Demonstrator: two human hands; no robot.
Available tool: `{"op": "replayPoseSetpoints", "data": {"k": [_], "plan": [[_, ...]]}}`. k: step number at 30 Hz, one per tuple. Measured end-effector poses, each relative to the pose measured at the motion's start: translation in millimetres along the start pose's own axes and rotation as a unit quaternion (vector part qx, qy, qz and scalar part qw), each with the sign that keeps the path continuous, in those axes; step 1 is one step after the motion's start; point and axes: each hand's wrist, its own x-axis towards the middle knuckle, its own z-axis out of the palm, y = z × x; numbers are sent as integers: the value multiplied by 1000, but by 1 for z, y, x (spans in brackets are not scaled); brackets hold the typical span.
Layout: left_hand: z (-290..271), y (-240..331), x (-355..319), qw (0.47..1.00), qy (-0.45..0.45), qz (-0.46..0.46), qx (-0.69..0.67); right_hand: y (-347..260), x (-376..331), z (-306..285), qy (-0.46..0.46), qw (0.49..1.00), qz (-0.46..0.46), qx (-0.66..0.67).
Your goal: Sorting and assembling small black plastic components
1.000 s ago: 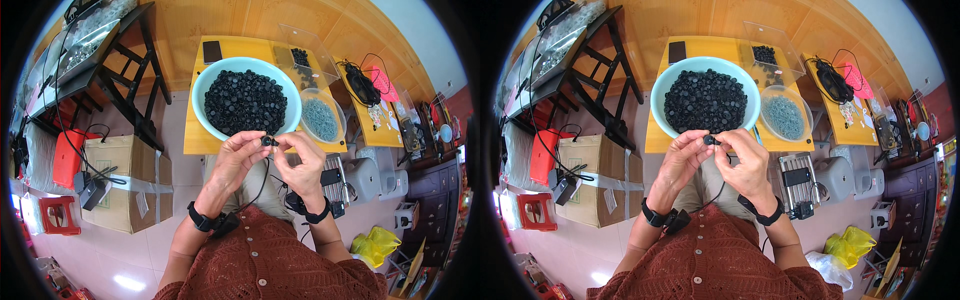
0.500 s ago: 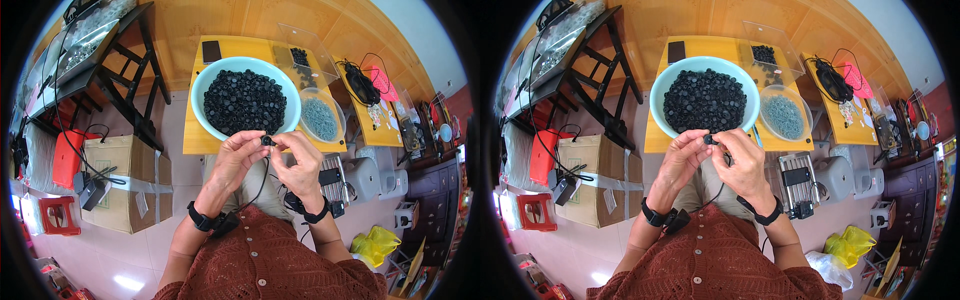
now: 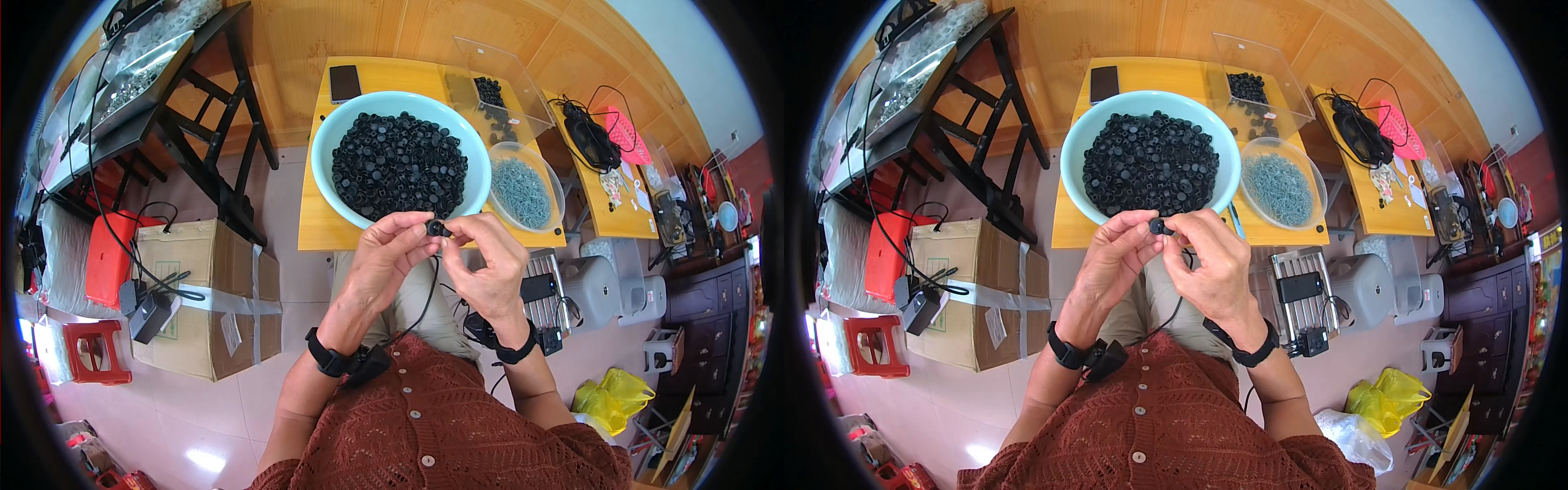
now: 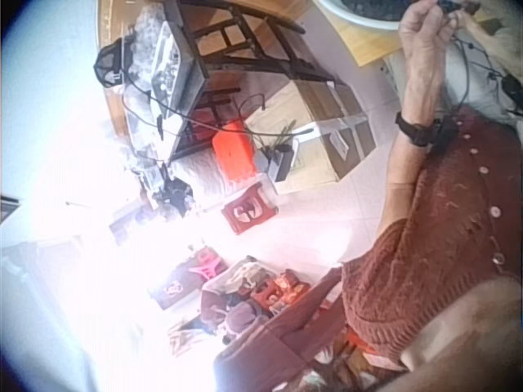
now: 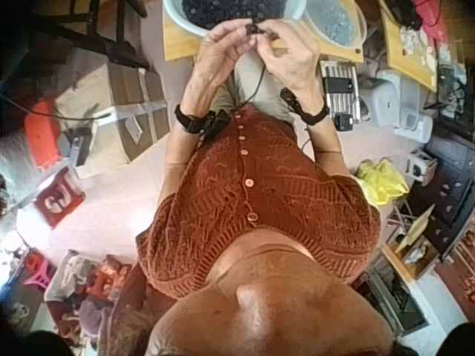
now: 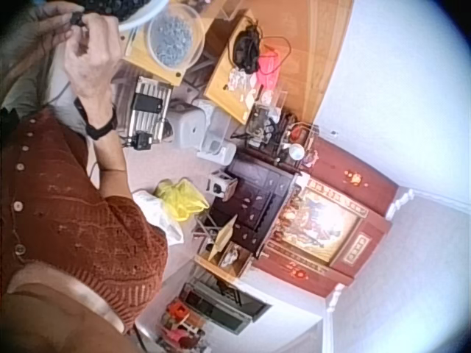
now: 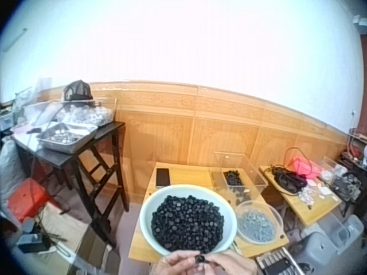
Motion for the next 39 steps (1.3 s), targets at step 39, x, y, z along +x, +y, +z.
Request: {"op": "replayPoseSetpoints", "data": {"k": [39], "plan": [[-9,-2,-1,999,11,-28,19,14,7,-2,-69,993,38,84]]}}
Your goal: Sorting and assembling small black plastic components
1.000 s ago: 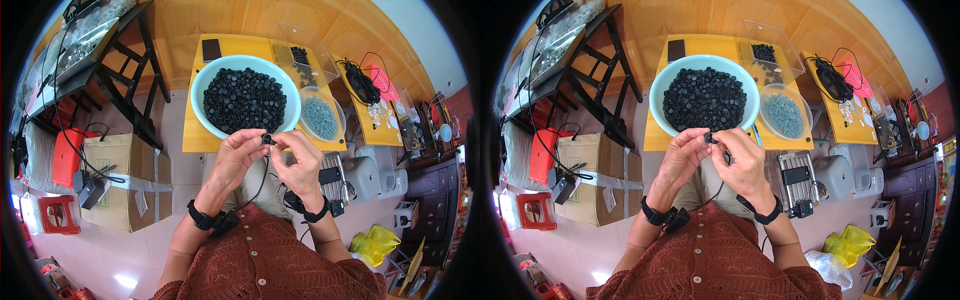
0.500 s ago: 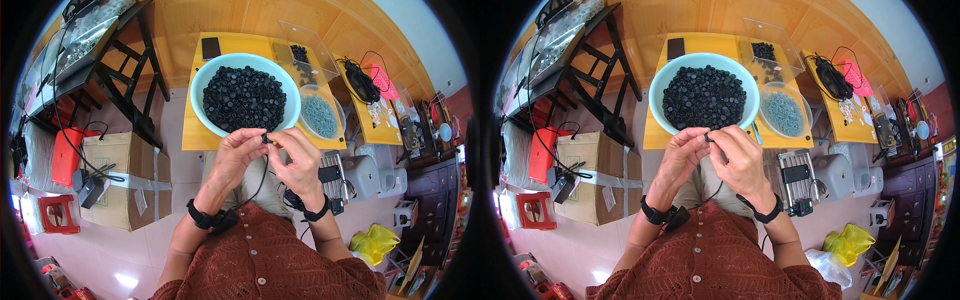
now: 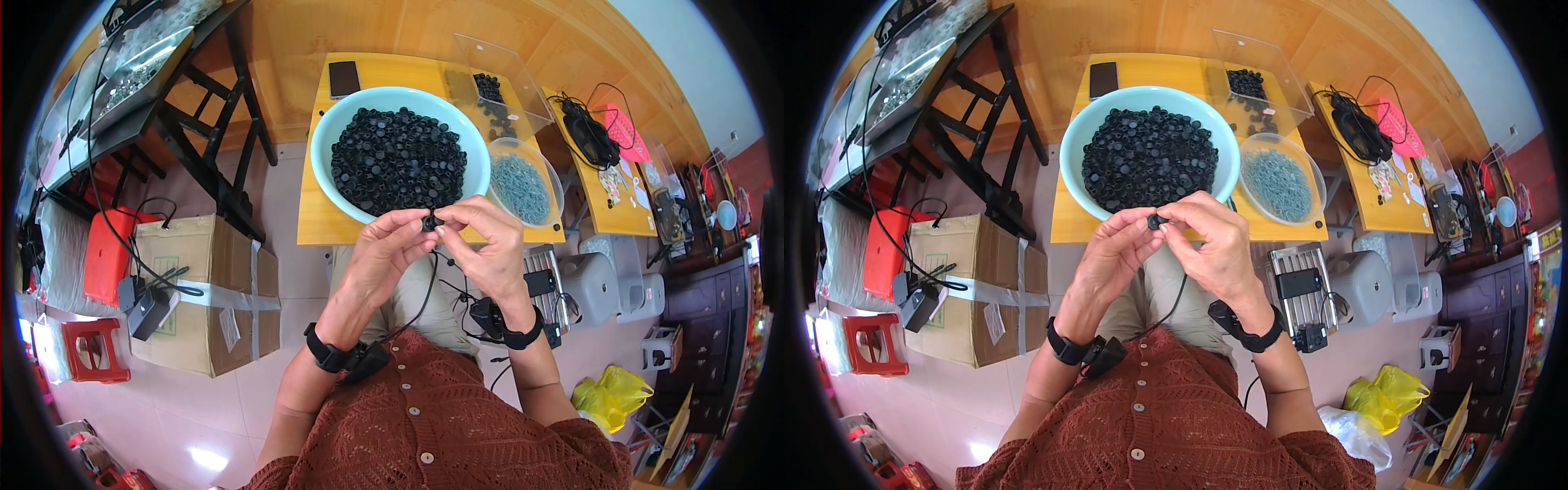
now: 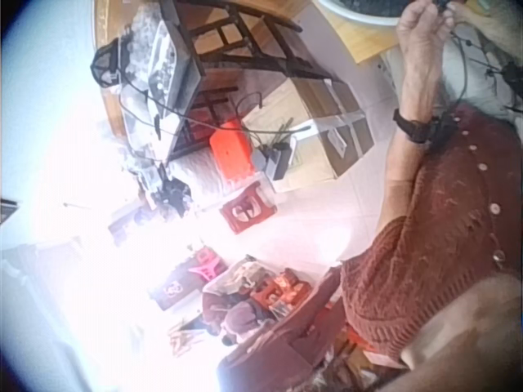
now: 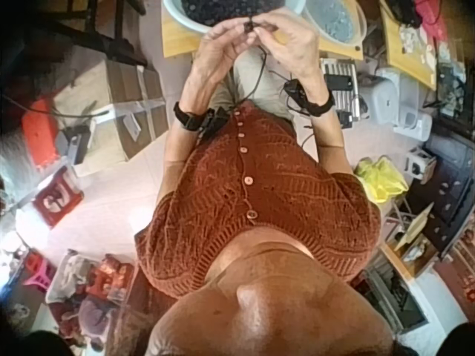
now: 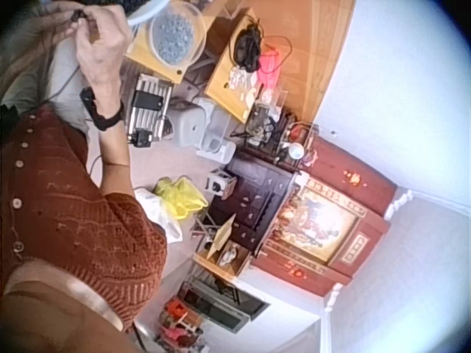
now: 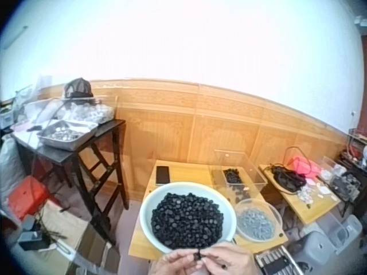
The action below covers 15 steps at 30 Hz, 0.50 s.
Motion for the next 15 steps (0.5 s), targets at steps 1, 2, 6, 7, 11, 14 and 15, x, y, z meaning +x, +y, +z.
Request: {"op": "replayPoseSetpoints", "data": {"k": [1,2,6,7,11,14,15], "plan": [[0,0,0,1000,0,-1,0,-1,0,0,0,1000,-1,2],[0,0,0,1000,-2,2,1,0,0,0,1,1000,-1,2],[-1,0,0,1000,-7,2,3,-1,0,-1,-4,998,-40,-38],[0,0,0,1000,-7,2,3,-2,0,-1,-5,998,-46,-50],[0,-1,1,1000,-3,3,-2,-4,-1,-1,-1,997,-50,-51],[-2,-1,0,1000,-6,8,3,-4,-2,0,-12,996,-48,-70],[-2,-1,0,1000,-9,12,7,-3,-3,1,-11,995,-64,-80]]}}
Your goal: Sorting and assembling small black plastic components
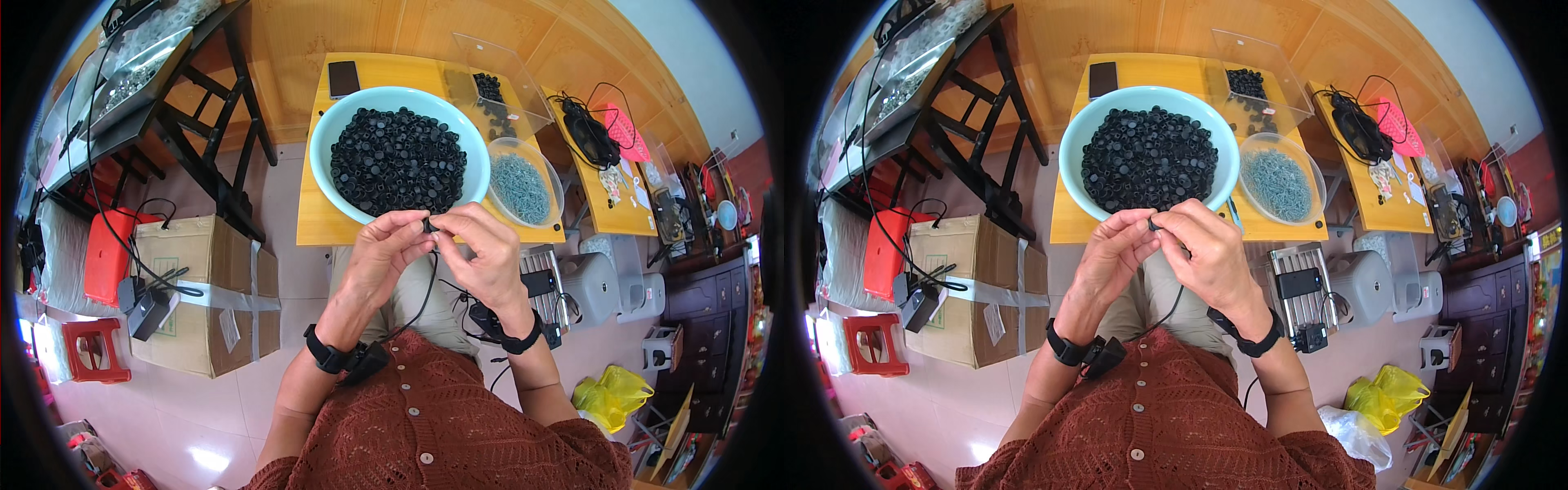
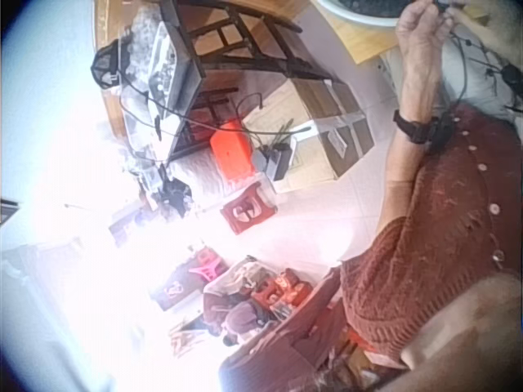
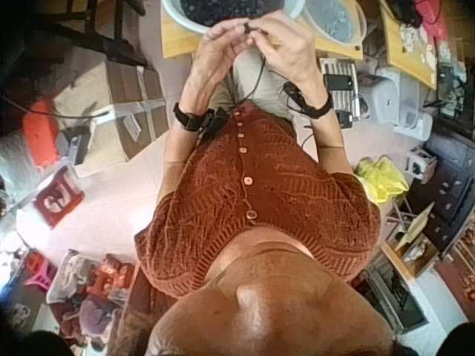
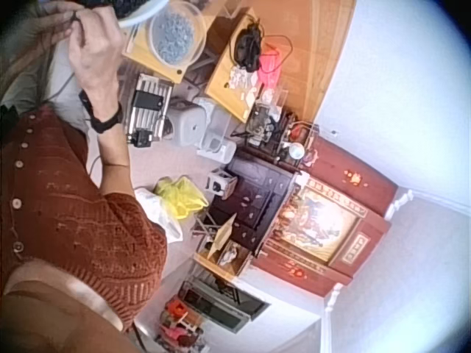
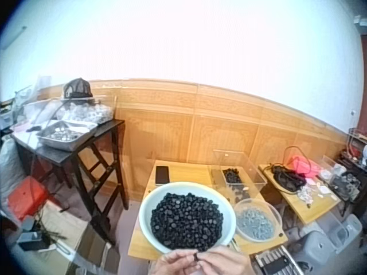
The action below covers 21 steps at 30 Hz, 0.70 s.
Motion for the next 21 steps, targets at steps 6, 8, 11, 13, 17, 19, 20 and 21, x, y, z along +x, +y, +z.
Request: {"op": "replayPoseSetpoints", "data": {"k": [6,8,11,13,17,19,20,21], "plan": [[7,0,-5,997,32,46,53,4,-5,2,25,998,30,51],[10,1,-7,995,39,55,69,4,-7,1,31,996,47,74],[15,3,-12,991,45,80,95,4,-9,0,35,990,71,117],[17,5,-13,989,42,95,105,5,-10,0,33,989,66,128],[19,6,-14,982,40,114,148,3,-10,0,41,990,59,120],[19,5,-15,979,44,119,158,3,-10,1,42,991,56,116],[18,4,-15,978,46,126,161,4,-11,2,41,991,55,116],[17,3,-15,976,48,133,164,4,-11,3,42,991,58,116]]}}
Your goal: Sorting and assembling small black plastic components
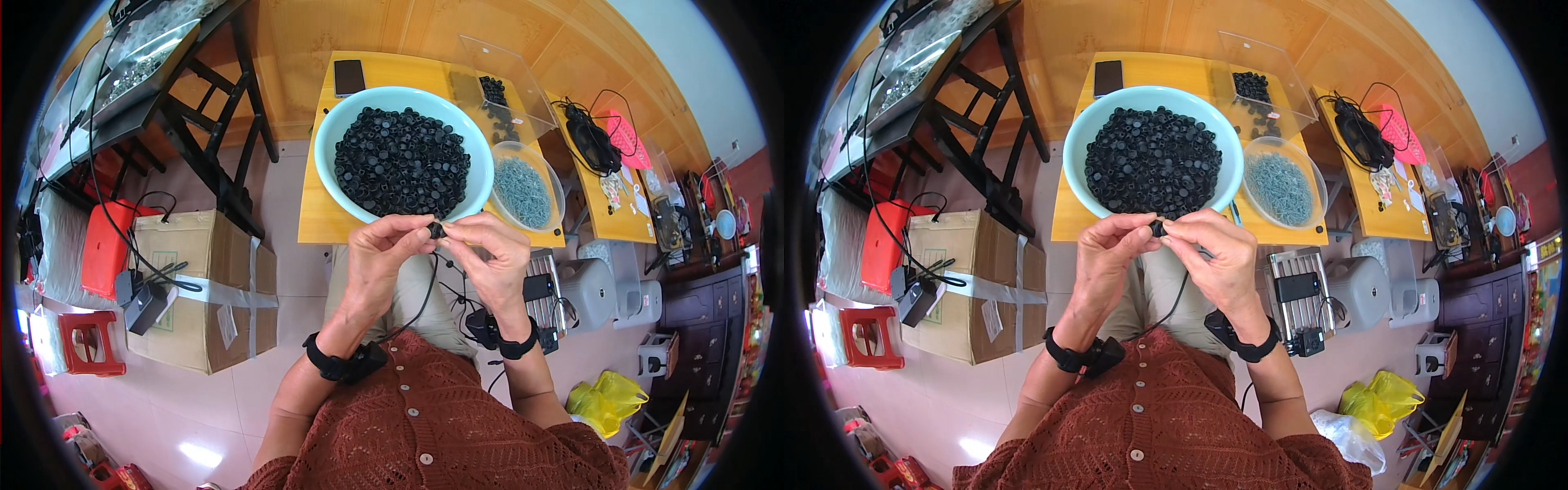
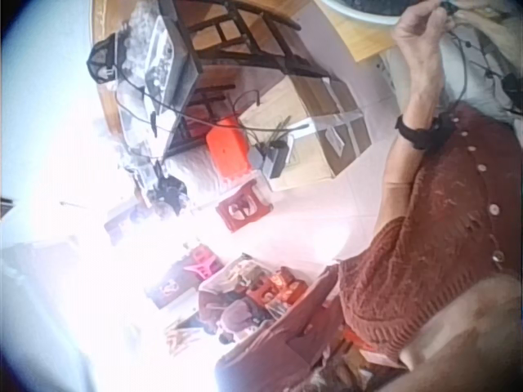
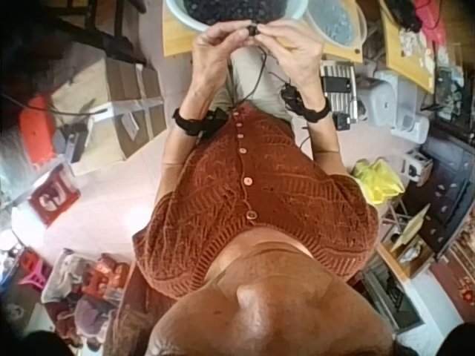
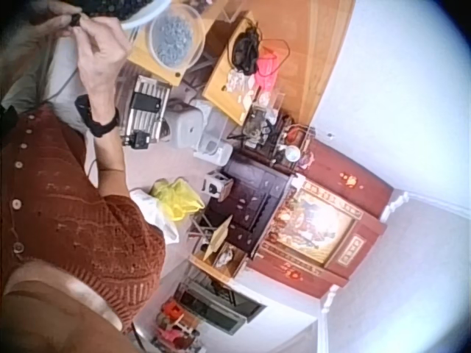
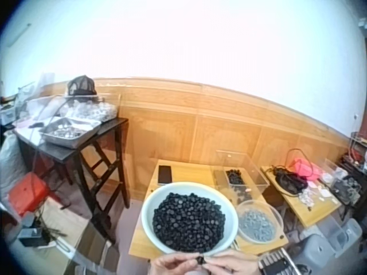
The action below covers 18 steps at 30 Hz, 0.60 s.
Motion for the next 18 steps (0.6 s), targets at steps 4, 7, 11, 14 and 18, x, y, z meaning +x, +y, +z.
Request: {"op": "replayPoseSetpoints", "data": {"k": [4,7,11,14,18], "plan": [[2,-2,0,1000,11,13,-4,-2,-1,1,0,1000,4,-17],[3,-1,1,999,1,34,0,1,-2,1,16,1000,-3,-9],[2,-1,1,1000,3,27,7,-2,0,2,13,1000,3,-6],[1,-1,2,999,2,33,27,-3,0,1,1,1000,1,-24],[-1,0,3,997,-8,49,56,-3,1,2,-6,998,-12,-55]]}}
